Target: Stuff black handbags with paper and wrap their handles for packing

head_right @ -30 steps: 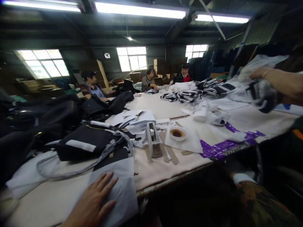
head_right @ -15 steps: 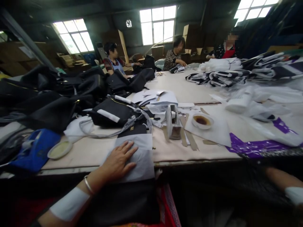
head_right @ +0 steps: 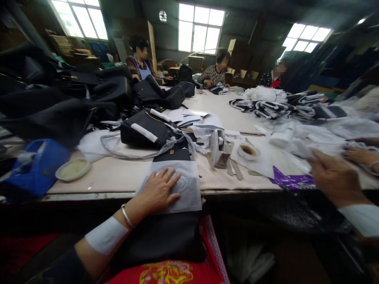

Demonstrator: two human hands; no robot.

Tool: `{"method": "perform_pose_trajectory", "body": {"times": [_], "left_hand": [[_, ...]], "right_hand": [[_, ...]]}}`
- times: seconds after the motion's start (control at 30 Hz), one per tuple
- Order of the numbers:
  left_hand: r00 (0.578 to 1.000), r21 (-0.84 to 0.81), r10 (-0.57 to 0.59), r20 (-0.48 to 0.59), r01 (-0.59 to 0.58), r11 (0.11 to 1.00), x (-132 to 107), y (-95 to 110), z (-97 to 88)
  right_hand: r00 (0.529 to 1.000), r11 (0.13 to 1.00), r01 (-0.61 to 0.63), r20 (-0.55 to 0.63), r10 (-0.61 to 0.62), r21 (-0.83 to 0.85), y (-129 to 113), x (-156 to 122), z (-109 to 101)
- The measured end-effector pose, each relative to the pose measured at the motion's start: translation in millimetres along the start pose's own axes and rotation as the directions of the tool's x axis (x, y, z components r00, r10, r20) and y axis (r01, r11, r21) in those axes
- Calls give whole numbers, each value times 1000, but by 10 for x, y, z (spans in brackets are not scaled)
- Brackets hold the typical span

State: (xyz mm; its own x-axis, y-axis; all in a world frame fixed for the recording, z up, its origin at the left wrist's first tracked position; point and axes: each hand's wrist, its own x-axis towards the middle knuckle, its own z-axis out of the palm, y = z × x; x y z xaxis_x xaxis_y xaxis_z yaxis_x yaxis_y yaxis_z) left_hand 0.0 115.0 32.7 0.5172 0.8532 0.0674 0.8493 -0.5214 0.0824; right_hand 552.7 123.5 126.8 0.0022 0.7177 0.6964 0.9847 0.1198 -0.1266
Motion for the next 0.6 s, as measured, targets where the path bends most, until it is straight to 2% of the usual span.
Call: {"method": "perform_pose_trajectory", "body": {"times": [0.03,0.1,0.2,0.27,0.33,0.4,0.47,0.6], "left_hand": [[1000,-6,-1,-15,1,1000,-34,7,19],[999,-17,-11,-46,10,1000,-106,20,63],[997,-32,-30,-75,27,999,-198,37,124],[996,-44,-32,-85,28,999,-240,42,143],[995,-51,-26,-95,21,998,-268,39,144],[995,-57,-20,-95,14,998,-285,30,133],[996,-68,-8,-91,1,998,-294,16,120],[993,-95,16,-114,-27,995,-298,-5,94]], "right_hand": [[998,999,42,51,-43,5,-255,96,98],[971,975,183,136,-199,122,-928,244,312],[873,861,356,200,-446,364,-2098,319,585],[804,756,390,205,-558,526,-2788,284,732],[737,677,366,245,-629,639,-3319,214,894],[701,674,314,316,-640,669,-3688,129,1097],[682,692,249,385,-622,677,-3923,39,1331],[651,701,140,469,-597,699,-4087,-116,1738]]}}
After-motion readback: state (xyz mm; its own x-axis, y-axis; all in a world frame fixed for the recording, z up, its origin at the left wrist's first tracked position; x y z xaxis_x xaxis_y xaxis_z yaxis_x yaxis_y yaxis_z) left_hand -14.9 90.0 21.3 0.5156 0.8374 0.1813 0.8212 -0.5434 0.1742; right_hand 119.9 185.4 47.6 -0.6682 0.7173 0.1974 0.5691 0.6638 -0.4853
